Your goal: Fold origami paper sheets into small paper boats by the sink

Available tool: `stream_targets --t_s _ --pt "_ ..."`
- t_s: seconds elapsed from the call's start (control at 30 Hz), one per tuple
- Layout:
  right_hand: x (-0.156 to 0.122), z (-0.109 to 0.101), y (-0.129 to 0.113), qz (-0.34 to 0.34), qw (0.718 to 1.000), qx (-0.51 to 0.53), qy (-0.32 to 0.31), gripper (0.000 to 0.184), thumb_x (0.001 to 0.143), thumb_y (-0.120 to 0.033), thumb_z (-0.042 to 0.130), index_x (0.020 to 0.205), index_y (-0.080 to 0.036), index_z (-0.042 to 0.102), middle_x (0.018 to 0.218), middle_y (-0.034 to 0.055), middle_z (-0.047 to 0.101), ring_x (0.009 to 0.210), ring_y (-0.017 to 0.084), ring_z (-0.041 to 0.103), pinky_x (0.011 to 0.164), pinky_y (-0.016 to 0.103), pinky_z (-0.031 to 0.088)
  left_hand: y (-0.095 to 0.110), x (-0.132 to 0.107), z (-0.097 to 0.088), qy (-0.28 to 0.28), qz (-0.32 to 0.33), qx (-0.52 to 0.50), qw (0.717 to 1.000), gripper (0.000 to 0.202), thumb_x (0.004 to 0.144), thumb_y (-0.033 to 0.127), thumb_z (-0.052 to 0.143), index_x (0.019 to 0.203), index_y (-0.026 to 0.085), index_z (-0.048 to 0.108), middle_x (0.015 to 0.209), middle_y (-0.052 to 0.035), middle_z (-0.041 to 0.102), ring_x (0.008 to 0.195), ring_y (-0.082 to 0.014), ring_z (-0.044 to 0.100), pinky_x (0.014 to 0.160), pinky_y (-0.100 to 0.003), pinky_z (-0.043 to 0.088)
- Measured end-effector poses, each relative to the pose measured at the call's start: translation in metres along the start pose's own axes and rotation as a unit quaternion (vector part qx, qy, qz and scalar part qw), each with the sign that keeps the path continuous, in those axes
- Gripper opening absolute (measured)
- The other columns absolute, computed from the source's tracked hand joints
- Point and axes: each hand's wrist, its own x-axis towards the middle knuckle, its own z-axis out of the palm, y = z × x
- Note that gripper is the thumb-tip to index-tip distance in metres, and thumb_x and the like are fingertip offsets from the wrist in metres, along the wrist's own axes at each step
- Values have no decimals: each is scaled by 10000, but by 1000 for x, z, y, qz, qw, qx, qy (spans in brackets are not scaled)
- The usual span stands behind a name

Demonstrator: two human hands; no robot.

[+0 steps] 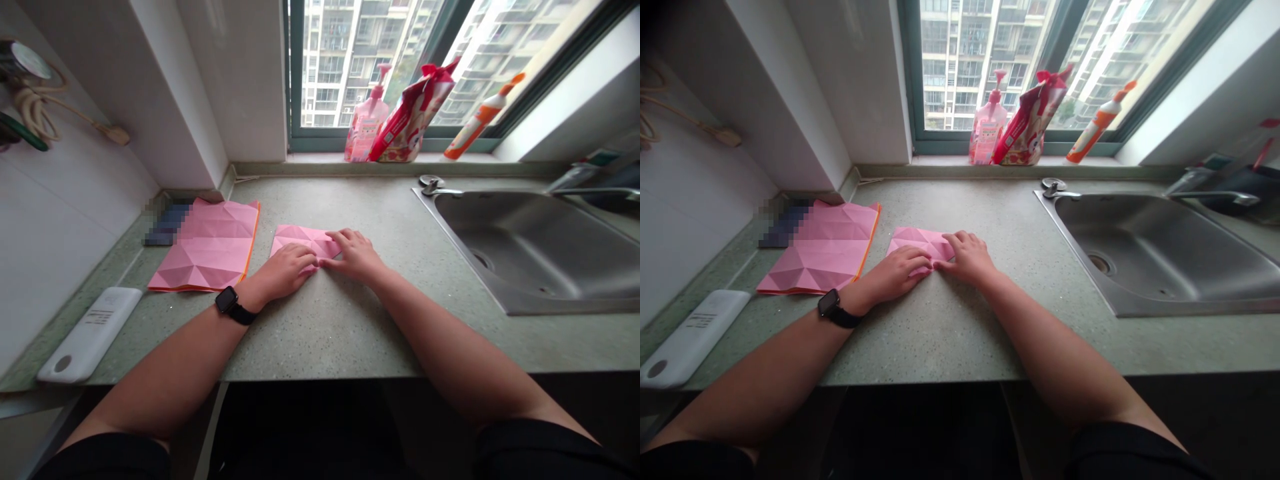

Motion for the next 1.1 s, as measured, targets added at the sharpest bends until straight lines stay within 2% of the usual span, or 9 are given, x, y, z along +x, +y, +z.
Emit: stream_targets --t_s 0.1,0.37,0.6,0.77,0.83,0.93,1.03,1.1 --pt "1 2 4 -1 1000 14 5 697 901 -588 804 1519 -312 638 1392 163 687 1281 403 615 1068 568 508 0 0 1 -21 -5 -2 1000 257 1101 221 553 1247 240 764 1263 -98 746 1235 -268 670 1139 -489 535" --pt "4 -1 29 42 999 -2 10 706 888 -540 840 1520 -296 641 1446 177 649 1344 426 587 1173 609 463 4 0 -2 -43 -23 6 999 375 1043 149 585 1354 286 743 1275 -84 737 1249 -276 651 1146 -485 505" --pt "10 2 61 133 990 -17 49 702 902 -590 804 1506 -272 639 1495 197 628 1408 462 541 1214 726 369 8 1 -4 -48 -36 23 998 392 1068 157 542 1401 255 724 1281 -100 743 1222 -283 661 1102 -484 510" --pt "12 0 65 192 978 -16 75 630 923 -516 773 1479 -245 658 1464 209 649 1393 468 555 1192 749 377 10 1 0 -46 -43 42 997 396 1099 199 498 1435 251 702 1294 -109 729 1229 -292 645 1113 -492 488" --pt "12 -8 60 176 978 -11 108 543 965 -434 721 1459 -213 681 1432 222 669 1371 455 582 1185 719 405 12 1 2 -41 -48 53 997 408 1106 233 494 1470 252 678 1292 -115 714 1225 -296 633 1133 -501 474" --pt "8 -22 47 59 986 41 147 393 1000 -337 662 1365 -221 747 1303 181 748 1256 380 666 1119 583 506 18 2 5 -37 -55 73 995 411 1114 359 530 1491 254 657 1275 -124 686 1215 -317 609 1163 -537 448" --pt "3 -27 27 -33 993 66 90 222 1029 -289 630 1129 -279 828 1150 94 794 1078 286 725 1001 452 551 24 5 9 -33 -62 90 993 420 1109 447 551 1470 266 666 1252 -125 658 1237 -339 579 1191 -583 414" --pt "1 -23 15 -50 996 59 54 188 996 -244 665 1050 -277 842 1100 78 794 994 253 729 937 400 549 27 6 12 -31 -70 101 992 421 1110 454 549 1466 264 670 1241 -131 644 1250 -349 563 1201 -607 400"
